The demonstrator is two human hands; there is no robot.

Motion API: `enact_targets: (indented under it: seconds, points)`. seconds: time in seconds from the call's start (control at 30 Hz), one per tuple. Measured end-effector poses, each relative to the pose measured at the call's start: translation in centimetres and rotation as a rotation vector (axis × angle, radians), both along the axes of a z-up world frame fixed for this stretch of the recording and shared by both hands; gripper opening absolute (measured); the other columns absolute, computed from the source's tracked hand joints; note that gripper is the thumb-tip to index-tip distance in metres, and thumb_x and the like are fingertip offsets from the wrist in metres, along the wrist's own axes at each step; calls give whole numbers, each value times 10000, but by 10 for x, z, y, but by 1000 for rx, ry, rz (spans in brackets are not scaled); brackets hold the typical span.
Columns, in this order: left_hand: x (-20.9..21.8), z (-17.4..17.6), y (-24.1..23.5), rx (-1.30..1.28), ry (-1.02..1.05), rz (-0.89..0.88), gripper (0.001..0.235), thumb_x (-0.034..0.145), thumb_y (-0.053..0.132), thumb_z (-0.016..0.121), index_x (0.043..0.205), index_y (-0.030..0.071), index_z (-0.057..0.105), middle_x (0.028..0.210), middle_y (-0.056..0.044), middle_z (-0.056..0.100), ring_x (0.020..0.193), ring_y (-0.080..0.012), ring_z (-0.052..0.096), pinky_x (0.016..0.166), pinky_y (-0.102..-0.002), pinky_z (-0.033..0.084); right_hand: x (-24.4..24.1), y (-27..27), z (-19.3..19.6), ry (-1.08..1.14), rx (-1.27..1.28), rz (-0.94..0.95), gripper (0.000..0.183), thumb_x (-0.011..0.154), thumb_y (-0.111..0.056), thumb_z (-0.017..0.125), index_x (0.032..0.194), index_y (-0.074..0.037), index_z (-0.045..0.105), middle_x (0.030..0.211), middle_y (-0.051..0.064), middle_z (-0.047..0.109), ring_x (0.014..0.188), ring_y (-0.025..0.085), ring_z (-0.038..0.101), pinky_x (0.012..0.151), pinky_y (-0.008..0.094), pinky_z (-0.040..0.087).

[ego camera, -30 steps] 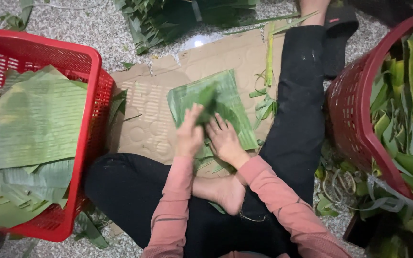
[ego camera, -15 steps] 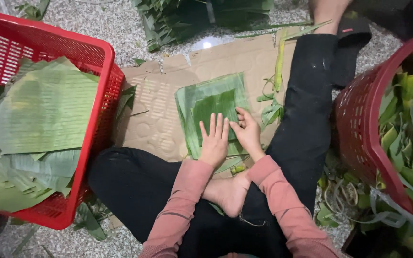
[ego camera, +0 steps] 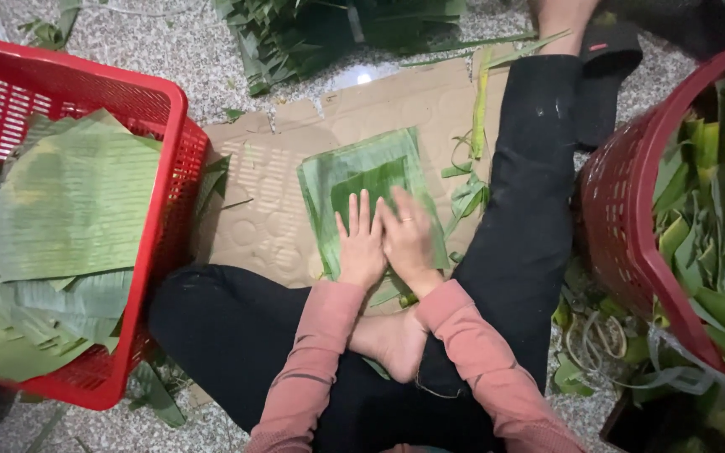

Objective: Trimming and folding banana leaves into uniform rectangular pieces for food packaging.

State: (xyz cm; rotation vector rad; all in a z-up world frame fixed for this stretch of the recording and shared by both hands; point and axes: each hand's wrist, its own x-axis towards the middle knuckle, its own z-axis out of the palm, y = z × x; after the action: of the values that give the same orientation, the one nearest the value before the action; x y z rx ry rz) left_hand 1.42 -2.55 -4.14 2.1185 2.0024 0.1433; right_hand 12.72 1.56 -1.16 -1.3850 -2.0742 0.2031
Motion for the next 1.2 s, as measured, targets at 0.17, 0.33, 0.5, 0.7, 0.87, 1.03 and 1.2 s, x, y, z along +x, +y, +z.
enact_targets:
  seconds: [0.17,0.33,0.5,0.7,0.87,1.03,1.2]
  points:
    - [-22,7,12,-11,9,1,644,959,485,526,1513,158,500,1721,-167,179,1587,-384,144,1186,-682,230,-1,2,-10,25,-160,191,563,871,-2,528,1427,-64,586,1429,150,585,1239,349,585,925,451,521]
    - [-68,-8,33,-111,-389,-27,614,965,139,610,1551,259,470,1704,-39,283,1583,-284,218,1191,-729,179,1,0,-20,-118,-289,212,653,955,-305,635,1565,-175,444,1561,101,475,1313,345,536,928,509,516]
    - [-125,64,20,225,-520,180,501,960,115,615,1460,117,588,1602,-187,428,1524,-402,307,1193,-664,264,-2,-6,-9,-277,-250,337,567,935,-520,624,1456,-304,568,1623,133,399,1433,366,430,948,559,475]
    - [-363,59,-30,799,66,657,561,872,276,822,1363,63,656,1280,-210,669,1220,-413,612,1090,-522,431,3,-5,-14,-414,-288,390,529,960,-545,558,1469,-404,531,1660,111,358,1505,347,355,998,584,457]
    - [-482,6,-111,357,391,1194,998,841,579,871,1435,-98,442,1278,-330,475,994,-529,654,845,-627,586,3,-5,-20,-448,-301,368,553,946,-569,547,1486,-468,484,1681,73,320,1533,319,312,1030,582,451]
    - [-517,-38,-152,200,-113,1434,508,772,828,773,759,319,771,735,12,722,858,-320,734,766,-422,569,2,-7,-13,-436,-303,364,550,943,-542,581,1479,-441,508,1684,85,318,1529,324,321,1027,582,457]
    - [-452,42,-113,366,-50,1349,333,883,514,780,774,202,740,702,-95,677,812,-377,710,712,-491,539,0,-8,-7,-422,-330,369,542,956,-511,582,1486,-424,508,1688,109,307,1535,338,312,1042,595,447]
